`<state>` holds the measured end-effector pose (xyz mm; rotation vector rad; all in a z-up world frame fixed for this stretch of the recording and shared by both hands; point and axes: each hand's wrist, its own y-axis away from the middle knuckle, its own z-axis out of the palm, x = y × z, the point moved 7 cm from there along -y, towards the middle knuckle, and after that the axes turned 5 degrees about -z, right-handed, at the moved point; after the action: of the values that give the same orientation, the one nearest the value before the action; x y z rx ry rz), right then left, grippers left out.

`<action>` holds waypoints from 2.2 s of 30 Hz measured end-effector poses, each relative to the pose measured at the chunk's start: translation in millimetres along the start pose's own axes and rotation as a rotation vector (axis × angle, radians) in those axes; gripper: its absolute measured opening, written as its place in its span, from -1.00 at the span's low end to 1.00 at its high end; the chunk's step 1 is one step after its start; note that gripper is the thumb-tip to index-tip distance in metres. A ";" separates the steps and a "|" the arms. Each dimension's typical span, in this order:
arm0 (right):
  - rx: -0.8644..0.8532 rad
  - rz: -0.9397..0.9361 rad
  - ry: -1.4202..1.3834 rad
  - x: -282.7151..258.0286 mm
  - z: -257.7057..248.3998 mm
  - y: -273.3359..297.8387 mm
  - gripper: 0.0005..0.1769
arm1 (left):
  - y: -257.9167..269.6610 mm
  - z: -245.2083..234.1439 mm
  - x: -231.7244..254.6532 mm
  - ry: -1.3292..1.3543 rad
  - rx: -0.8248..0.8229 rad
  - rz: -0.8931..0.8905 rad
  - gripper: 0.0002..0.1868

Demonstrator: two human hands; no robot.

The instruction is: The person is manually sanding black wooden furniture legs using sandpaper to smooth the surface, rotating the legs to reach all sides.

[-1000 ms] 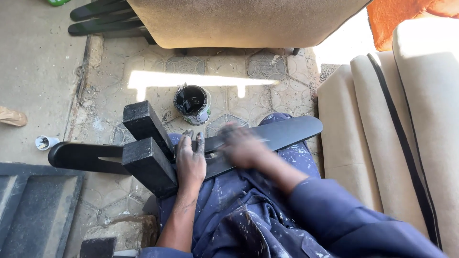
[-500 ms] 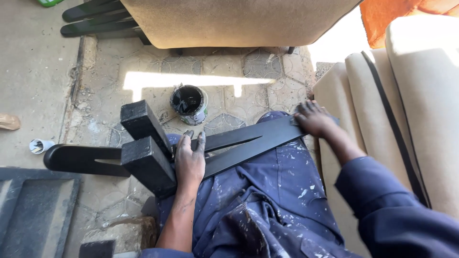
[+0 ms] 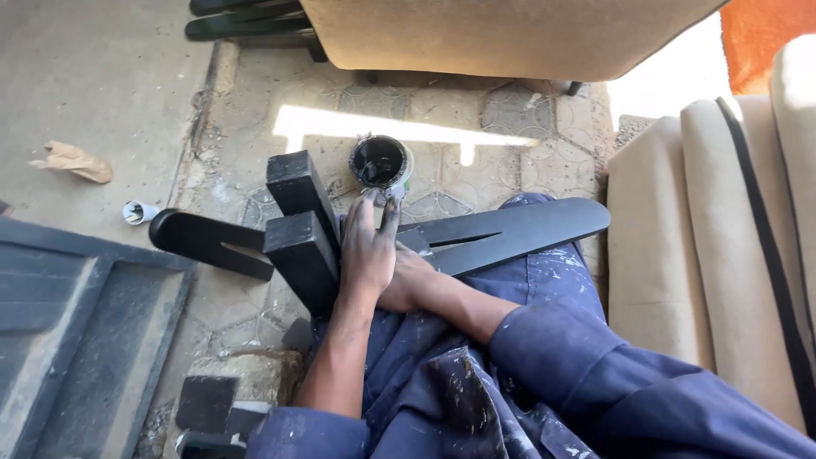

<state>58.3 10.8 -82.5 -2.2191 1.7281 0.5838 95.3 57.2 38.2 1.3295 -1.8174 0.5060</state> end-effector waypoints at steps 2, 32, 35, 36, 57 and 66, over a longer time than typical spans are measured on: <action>-0.075 0.028 -0.010 -0.3 7.6 1.7 -0.37 | -17.4 13.4 -13.1 -0.149 -0.096 -0.108 -0.24; -0.293 0.147 -0.062 7.4 -72.2 0.2 -0.22 | 114.2 32.6 -29.9 -0.691 0.041 0.218 -0.46; -0.276 0.205 -0.072 28.2 -76.3 17.3 -0.23 | 100.9 42.7 -27.1 -0.742 0.134 0.296 -0.56; -0.264 0.243 -0.067 37.8 -77.9 24.8 -0.24 | 96.5 47.8 -23.5 -0.807 0.211 0.370 -0.62; -0.089 0.742 0.016 255.4 -114.4 202.5 -0.17 | 92.0 42.5 -11.1 -0.679 -0.178 0.241 -0.47; -0.230 0.106 0.057 73.2 -84.7 32.8 -0.42 | 112.4 26.2 -6.7 -0.534 -0.325 0.129 -0.53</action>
<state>54.4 -98.1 -40.9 -2.3261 1.9022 0.7868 -17.2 83.5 32.9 1.1939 -2.3090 -0.0999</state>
